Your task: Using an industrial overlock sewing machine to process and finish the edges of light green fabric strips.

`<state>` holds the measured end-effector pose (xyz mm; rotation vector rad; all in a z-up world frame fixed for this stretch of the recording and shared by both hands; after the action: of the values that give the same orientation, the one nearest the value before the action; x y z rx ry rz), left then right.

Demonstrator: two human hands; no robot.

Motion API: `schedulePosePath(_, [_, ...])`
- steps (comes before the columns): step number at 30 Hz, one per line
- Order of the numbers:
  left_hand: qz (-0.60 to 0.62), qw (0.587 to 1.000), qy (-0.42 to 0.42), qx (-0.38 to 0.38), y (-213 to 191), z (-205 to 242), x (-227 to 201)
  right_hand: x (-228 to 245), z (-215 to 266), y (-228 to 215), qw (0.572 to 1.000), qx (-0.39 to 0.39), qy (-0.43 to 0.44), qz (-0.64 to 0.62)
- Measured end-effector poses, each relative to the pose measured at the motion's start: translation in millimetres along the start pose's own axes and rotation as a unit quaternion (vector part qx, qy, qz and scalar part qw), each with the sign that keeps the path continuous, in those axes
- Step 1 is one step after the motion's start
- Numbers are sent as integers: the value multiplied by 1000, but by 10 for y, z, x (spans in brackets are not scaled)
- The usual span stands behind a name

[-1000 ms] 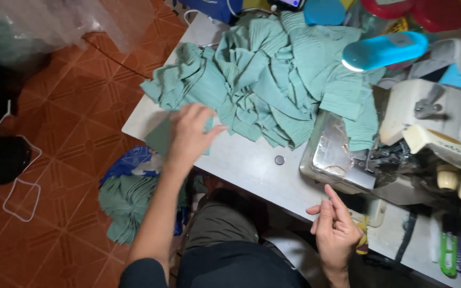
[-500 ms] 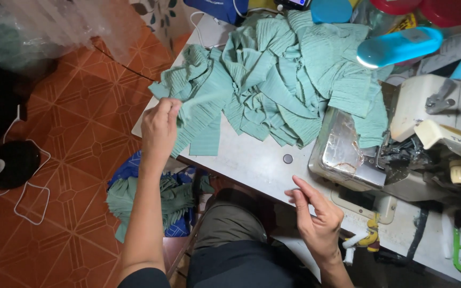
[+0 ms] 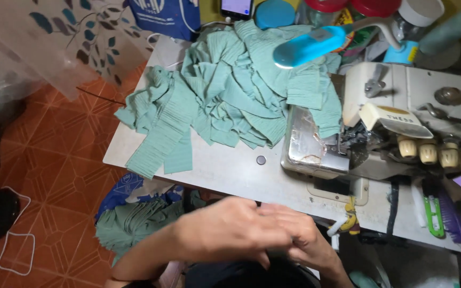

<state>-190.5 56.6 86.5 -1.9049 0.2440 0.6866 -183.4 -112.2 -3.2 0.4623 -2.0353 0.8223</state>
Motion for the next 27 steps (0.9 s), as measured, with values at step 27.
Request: schedulePosePath(27, [-41,954,-105,-276,348,-1229,1455,-499,673,92,773,-349,278,-451])
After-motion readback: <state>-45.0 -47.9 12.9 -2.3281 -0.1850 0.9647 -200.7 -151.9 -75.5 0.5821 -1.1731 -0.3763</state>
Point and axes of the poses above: each hand's wrist, its own z-axis away from the middle knuckle, its own y-axis out of the palm, x = y × z, the point moved 3 cm from there along -z, towards the middle knuckle, and after that the axes turned 3 degrees about y, right-handed, at the moved point
